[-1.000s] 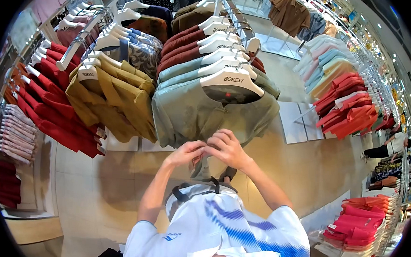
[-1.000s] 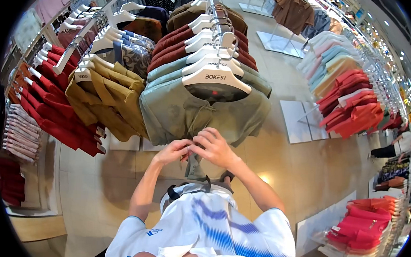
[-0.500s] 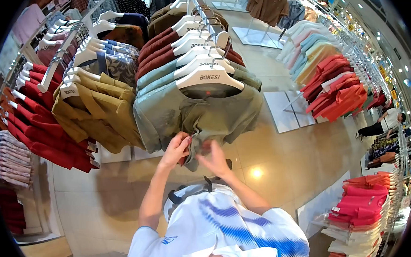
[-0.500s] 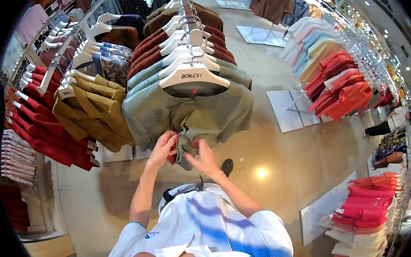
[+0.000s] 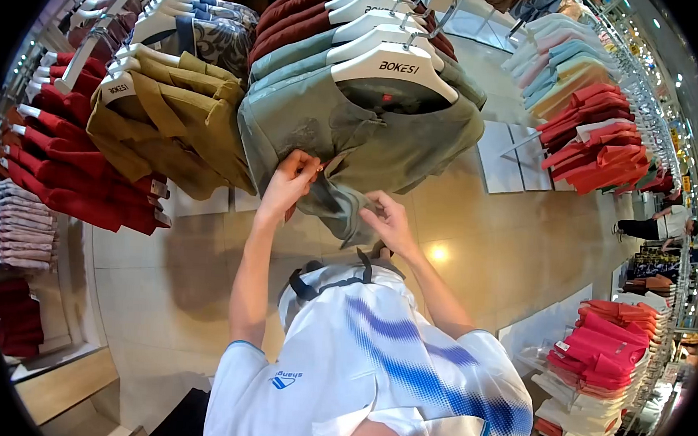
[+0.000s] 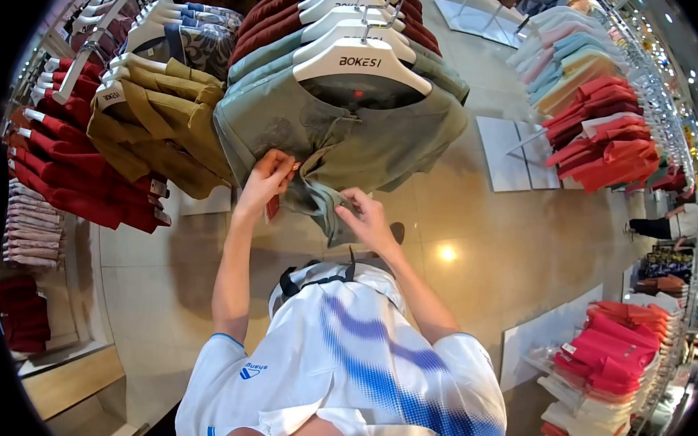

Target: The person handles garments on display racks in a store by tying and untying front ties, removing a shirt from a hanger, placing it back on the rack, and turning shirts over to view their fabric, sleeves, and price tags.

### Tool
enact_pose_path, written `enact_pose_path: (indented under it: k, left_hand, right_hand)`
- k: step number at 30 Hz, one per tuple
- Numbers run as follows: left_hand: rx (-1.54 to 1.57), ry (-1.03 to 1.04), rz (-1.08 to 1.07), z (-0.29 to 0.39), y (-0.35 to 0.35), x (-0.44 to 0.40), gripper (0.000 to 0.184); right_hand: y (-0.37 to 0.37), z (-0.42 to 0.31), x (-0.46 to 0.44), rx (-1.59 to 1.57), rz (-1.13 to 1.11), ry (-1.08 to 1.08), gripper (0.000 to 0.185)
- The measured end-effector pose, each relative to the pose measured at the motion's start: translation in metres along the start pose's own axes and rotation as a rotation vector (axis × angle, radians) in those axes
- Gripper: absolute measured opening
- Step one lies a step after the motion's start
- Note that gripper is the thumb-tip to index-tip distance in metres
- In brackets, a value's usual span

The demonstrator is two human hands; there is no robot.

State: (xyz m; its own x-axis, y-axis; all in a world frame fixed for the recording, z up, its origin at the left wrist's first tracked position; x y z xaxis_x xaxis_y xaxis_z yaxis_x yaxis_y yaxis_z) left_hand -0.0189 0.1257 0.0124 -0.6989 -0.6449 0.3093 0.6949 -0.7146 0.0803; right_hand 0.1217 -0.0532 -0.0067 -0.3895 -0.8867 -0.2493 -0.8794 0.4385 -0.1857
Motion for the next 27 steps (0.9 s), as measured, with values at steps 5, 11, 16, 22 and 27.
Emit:
enact_pose_path:
  k: [5,11,16,22,27]
  left_hand:
    - [-0.423,0.369,0.276,0.001,-0.002,0.006,0.018]
    - [-0.454,0.560,0.358,-0.008,0.052,0.073,0.015]
    - [-0.339,0.370,0.129,-0.028,0.069,0.062,0.013]
    - [-0.124,0.207,0.068,-0.055,0.047,0.057,0.010]
    - [0.135,0.028,0.103,-0.064,0.044,0.060,0.012]
  right_hand:
    - [0.002,-0.002,0.004,0.000,-0.043,0.019,0.025]
    - [0.008,0.003,0.008,-0.268,0.077,0.073,0.023]
    - [0.011,-0.032,0.007,0.265,-0.042,-0.067,0.021]
    - [0.006,-0.028,0.007,0.423,0.060,-0.181,0.023]
    - [-0.005,-0.009,0.014,0.632,0.074,-0.251,0.022]
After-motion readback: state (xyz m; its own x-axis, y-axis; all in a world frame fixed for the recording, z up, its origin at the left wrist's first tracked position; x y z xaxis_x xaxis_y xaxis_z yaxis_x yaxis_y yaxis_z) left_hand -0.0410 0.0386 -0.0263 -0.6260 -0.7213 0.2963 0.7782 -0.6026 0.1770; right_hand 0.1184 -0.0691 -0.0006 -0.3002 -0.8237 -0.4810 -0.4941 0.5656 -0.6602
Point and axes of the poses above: each hand's wrist, its own x-axis away from the middle knuckle, its own y-axis out of the palm, z = x × y, the point moved 5 cm from there along -x, towards the middle knuckle, and after that the axes turned 8 degrees about -y, right-handed, at the moved point
